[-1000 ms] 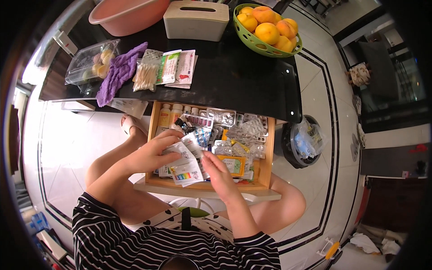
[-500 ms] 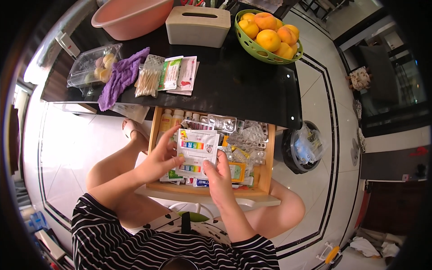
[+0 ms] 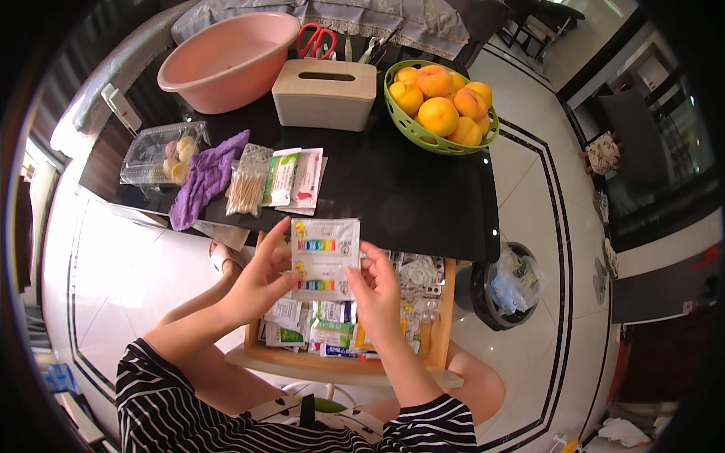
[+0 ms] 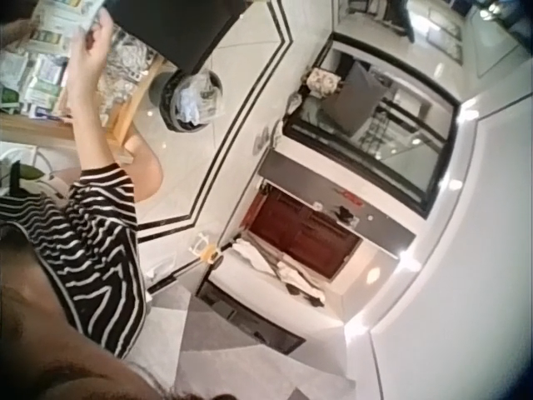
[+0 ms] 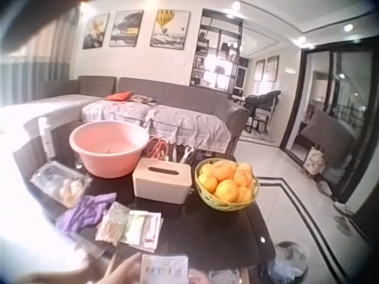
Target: The person organizes various medication packets and blister packs by taking them out of a drawer and placing them on a black surface.
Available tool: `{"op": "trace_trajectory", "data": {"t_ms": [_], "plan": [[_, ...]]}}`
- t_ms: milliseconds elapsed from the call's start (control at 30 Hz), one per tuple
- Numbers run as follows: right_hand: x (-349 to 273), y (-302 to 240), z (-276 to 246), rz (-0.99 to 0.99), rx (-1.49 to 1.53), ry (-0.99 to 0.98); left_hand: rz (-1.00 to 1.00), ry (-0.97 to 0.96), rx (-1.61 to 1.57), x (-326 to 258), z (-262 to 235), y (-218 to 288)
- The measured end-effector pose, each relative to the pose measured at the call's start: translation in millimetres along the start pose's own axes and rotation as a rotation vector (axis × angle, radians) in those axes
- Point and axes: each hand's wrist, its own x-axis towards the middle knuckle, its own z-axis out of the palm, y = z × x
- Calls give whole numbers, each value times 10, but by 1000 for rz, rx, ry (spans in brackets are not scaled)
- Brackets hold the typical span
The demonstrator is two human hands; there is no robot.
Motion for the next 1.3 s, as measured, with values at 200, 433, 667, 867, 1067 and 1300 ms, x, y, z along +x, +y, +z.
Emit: {"op": "trace_trajectory", "data": {"t_ms": [200,433,667,867,1067,1300], "plan": [[682,-121,-144,-73,30,56,208,128,396,453,76,130],[1092,4,-183,-162,-212,117,9,48,312,734,207,115],[1084,61,-212,-417,-857,139,-19,0,196,826,233,19],[820,-148,-116,-378,-474,-194,14,13,29,744,209,-63],[415,-165,13,-251,-321,-341,29,-52,-60,417,112,-1],[-89,330,29,55,-276,-430,-193,-74,126,-199,-192,-359]]}}
